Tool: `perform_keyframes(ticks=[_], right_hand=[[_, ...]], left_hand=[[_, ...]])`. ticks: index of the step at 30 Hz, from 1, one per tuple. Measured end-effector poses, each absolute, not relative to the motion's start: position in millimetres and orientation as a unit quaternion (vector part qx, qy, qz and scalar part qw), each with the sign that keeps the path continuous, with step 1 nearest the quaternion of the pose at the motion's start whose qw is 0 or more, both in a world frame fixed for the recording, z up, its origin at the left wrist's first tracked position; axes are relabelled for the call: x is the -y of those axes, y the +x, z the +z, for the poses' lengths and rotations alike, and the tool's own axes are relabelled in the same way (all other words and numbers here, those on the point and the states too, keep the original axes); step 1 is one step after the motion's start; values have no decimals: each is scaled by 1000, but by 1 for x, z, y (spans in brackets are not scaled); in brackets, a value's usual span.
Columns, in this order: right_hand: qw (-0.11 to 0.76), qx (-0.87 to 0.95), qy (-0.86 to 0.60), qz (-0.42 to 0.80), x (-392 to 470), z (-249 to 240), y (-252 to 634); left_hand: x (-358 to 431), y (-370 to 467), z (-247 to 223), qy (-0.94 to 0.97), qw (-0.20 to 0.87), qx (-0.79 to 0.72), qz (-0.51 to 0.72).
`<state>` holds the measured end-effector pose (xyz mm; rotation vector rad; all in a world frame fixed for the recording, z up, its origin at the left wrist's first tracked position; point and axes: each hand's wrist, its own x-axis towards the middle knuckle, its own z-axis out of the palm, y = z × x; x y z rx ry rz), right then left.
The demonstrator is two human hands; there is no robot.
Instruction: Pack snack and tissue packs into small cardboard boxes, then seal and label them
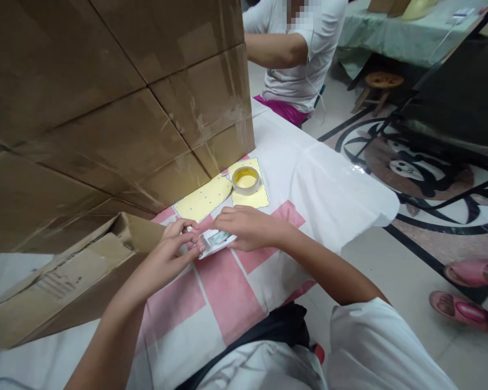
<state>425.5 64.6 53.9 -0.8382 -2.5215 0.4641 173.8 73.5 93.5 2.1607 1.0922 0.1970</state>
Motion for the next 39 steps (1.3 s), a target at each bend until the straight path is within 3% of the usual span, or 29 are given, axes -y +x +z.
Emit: perform_keyframes(ticks=[15,21,30,39], right_hand=[[228,893,-297,249,-72,33,425],[227,865,-324,309,-76,26,431],[215,838,-340,369,-80,24,437],[216,830,-323,400,-86,18,440]], left_hand=[[-58,171,106,759,423,-490,79],[-67,164,84,685,515,-511,65],[-68,155,67,644,540,-538,59],[-70,155,34,620,565,-528,128]])
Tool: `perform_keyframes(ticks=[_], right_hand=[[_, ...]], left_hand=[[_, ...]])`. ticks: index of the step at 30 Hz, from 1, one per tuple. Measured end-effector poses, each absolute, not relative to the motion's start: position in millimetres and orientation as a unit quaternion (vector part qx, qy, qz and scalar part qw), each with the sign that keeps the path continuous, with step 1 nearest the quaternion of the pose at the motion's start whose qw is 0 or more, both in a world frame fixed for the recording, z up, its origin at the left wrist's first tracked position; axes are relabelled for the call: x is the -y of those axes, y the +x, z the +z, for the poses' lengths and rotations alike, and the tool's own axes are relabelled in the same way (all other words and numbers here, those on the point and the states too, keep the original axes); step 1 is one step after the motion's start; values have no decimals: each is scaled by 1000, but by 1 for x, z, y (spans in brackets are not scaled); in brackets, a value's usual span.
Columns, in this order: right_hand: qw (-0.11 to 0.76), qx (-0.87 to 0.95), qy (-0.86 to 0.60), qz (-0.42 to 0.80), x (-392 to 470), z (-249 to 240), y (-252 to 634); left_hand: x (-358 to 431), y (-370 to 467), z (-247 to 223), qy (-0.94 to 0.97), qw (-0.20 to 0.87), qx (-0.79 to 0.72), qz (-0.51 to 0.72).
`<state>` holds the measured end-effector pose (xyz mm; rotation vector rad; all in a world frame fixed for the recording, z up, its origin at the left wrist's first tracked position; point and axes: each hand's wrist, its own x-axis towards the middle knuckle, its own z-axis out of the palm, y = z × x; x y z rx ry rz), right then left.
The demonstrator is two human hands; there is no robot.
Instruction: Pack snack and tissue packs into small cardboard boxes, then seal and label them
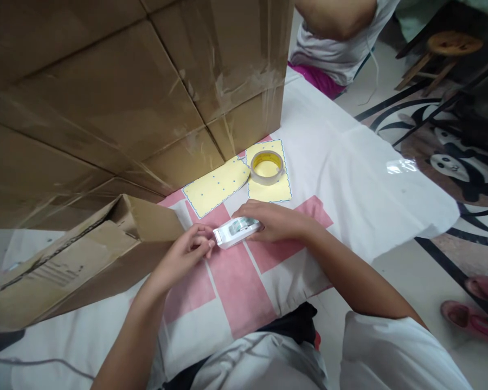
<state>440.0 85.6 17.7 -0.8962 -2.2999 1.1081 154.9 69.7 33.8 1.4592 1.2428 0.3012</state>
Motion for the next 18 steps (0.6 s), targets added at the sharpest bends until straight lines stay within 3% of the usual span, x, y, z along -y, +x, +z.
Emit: perform_keyframes(ticks=[4,10,14,18], right_hand=[[212,827,-326,406,-86,16,440],[236,814,-345,402,-84,22,443],[313,790,-410,332,-69,43,470],[413,672,-582,197,-64,62,519]], left_hand=[[-67,151,16,625,517,-565,150],[-63,147,16,597,555,-545,198],[-51,141,26,589,576,-532,196],[-33,129,35,571,580,-546,198]])
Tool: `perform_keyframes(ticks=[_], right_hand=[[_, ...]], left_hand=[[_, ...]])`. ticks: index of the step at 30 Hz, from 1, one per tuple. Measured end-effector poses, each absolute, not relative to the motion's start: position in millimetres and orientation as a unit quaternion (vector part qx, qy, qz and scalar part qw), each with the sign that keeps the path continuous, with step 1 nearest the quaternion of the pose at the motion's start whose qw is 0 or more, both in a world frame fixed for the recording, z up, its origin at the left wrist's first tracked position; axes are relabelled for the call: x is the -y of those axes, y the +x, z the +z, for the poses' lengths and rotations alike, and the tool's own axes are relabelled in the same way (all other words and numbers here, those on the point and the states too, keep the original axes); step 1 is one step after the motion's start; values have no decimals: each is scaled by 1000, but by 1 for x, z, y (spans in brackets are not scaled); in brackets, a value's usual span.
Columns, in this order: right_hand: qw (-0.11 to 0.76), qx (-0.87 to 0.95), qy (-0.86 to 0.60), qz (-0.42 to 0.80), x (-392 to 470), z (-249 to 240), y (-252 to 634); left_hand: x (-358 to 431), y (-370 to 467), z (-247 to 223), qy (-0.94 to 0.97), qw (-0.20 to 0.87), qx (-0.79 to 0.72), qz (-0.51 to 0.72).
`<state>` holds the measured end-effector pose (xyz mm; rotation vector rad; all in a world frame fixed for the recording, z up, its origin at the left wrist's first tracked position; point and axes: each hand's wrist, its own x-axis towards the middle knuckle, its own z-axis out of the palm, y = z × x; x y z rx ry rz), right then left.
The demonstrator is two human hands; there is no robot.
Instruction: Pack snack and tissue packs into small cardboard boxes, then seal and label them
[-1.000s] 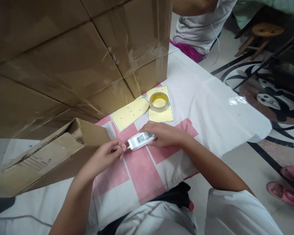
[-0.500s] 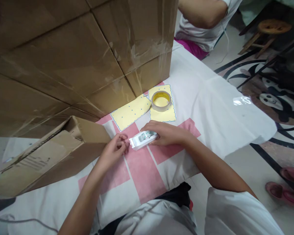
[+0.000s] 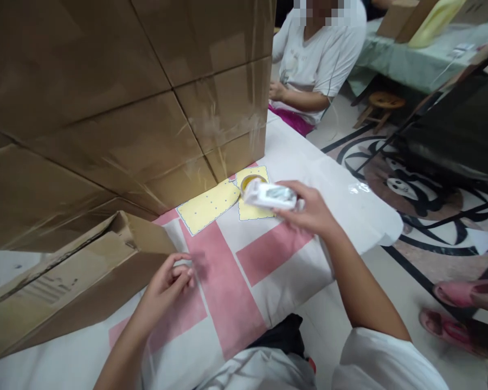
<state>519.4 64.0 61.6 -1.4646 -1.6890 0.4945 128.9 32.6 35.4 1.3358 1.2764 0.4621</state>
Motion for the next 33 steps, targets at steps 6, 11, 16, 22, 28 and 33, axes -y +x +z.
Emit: perform_keyframes(ticks=[6,11,16,22,28,33], right_hand=[[464,489,-738,30,-130,49,589],[416,469,-778,45,-176,23,600],[374,462,-801,72,-185,5,598],[373,450,-811,24,-182,25,584],[461,694,-546,92,-114,76,458],[369,838,-346,204,-45,91,343]], left_hand=[[-12,114,40,567,554,-572,210],[-7,111,38,554,551,-575,241],[-4,105,38,534,536,-591,281],[3,92,37,519,521,-602,311],[4,95,40,507,494,-610,357],[3,106,41,560,466,-581,364]])
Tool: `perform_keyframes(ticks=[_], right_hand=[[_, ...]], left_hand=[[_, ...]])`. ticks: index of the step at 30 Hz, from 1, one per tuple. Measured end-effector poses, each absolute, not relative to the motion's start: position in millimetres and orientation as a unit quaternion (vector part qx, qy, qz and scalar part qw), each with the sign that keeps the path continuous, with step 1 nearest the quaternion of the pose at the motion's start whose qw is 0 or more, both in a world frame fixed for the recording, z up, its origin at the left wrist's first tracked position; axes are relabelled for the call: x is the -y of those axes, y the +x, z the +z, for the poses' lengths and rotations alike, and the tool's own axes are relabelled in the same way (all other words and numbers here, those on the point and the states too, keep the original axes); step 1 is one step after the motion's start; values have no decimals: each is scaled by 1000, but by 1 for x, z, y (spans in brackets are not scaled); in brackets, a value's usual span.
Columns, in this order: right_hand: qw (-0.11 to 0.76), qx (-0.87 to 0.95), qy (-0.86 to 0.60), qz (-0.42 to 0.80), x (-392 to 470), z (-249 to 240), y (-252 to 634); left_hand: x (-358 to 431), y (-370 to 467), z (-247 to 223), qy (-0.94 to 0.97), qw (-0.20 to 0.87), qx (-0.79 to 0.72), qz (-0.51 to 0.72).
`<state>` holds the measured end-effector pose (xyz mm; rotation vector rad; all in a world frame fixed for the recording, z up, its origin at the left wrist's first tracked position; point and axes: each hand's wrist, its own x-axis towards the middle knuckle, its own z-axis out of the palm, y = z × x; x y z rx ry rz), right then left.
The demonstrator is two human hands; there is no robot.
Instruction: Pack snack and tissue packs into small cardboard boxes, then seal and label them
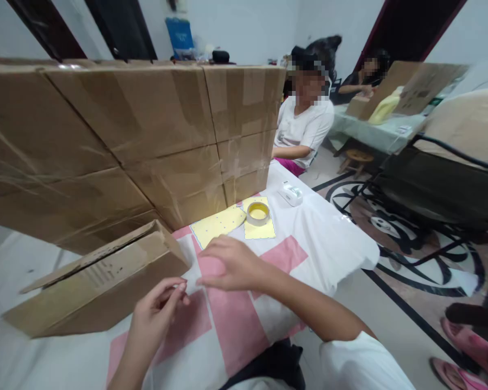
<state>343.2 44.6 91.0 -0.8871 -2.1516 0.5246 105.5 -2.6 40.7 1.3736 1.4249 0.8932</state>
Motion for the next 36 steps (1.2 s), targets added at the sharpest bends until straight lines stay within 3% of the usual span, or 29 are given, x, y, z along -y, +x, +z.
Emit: perform_keyframes(ticks=[9,18,21,24,27,31,36], right_hand=[[334,872,-335,126,-17,101,300],[288,904,-310,55,-12,115,286],[332,886,-316,60,-16,129,288],[352,879,-308,93,-26,154,293],[322,898,-266,137,-44,178,291],[257,921,-221,193,-80,190,263],[138,951,-199,192,-128,177,205]], left_hand=[[22,110,54,576,398,-558,445],[36,102,55,553,373,-607,431],[33,81,56,579,289,-632,427],[21,52,66,606,73,-637,470],[4,28,81,652,-128,-625,411],[-16,12,84,726,-154,-616,264],[-18,9,70,719,-154,-638,229]])
